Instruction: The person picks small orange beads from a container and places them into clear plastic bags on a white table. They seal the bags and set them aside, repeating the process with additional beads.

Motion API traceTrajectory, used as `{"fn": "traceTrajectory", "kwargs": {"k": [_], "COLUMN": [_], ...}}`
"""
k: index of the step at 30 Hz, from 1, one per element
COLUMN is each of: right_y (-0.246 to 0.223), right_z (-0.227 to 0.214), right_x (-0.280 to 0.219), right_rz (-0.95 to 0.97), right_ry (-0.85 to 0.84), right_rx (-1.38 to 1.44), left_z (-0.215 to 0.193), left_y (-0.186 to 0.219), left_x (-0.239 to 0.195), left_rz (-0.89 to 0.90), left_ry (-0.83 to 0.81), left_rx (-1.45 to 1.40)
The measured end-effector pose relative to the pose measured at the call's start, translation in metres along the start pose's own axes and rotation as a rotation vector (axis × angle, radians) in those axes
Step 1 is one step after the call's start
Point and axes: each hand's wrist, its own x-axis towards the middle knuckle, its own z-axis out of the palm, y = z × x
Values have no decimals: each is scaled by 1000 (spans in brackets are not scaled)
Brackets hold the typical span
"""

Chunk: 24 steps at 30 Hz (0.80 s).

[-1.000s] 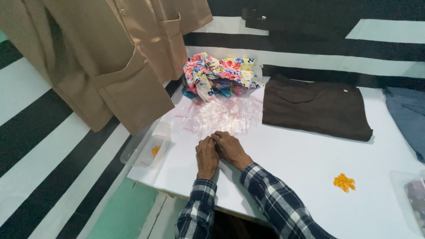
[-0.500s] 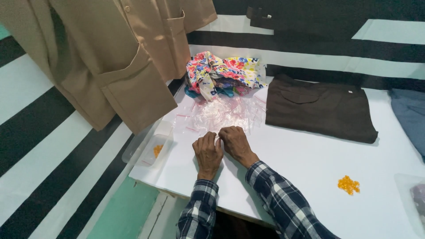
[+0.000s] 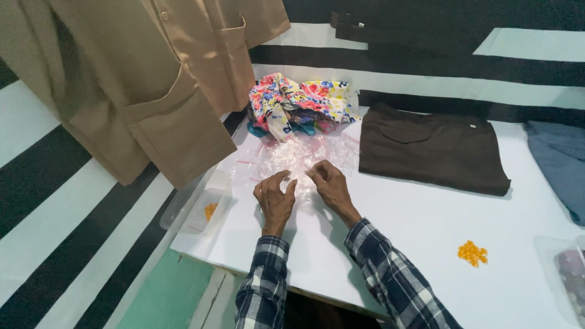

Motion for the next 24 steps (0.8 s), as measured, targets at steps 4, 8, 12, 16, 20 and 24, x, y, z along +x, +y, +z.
{"fn": "traceTrajectory", "kwargs": {"k": [4,8,12,16,20,24], "right_y": [22,16,6,-5,-3,-11], "right_z": [-5,-11,-15,-32,-56,-88], "right_x": [9,7,1,-8,-18,-35], "right_rz": [1,33,125,145,189,216], "right_ry": [26,25,-6,-6,-1,-21], "right_rx": [56,174,341,388,420,391], "left_z": [1,6,10,19,12,26], "left_y": [7,9,13,19,43,54], "left_x": [7,15,18,15,4,-4], "left_rz": [-34,-113,-209,-321,-340,-289], "left_ry": [0,-22,-10,-29,-110,-209], "left_rx": [-34,-240,-500,-679,-790,-896]}}
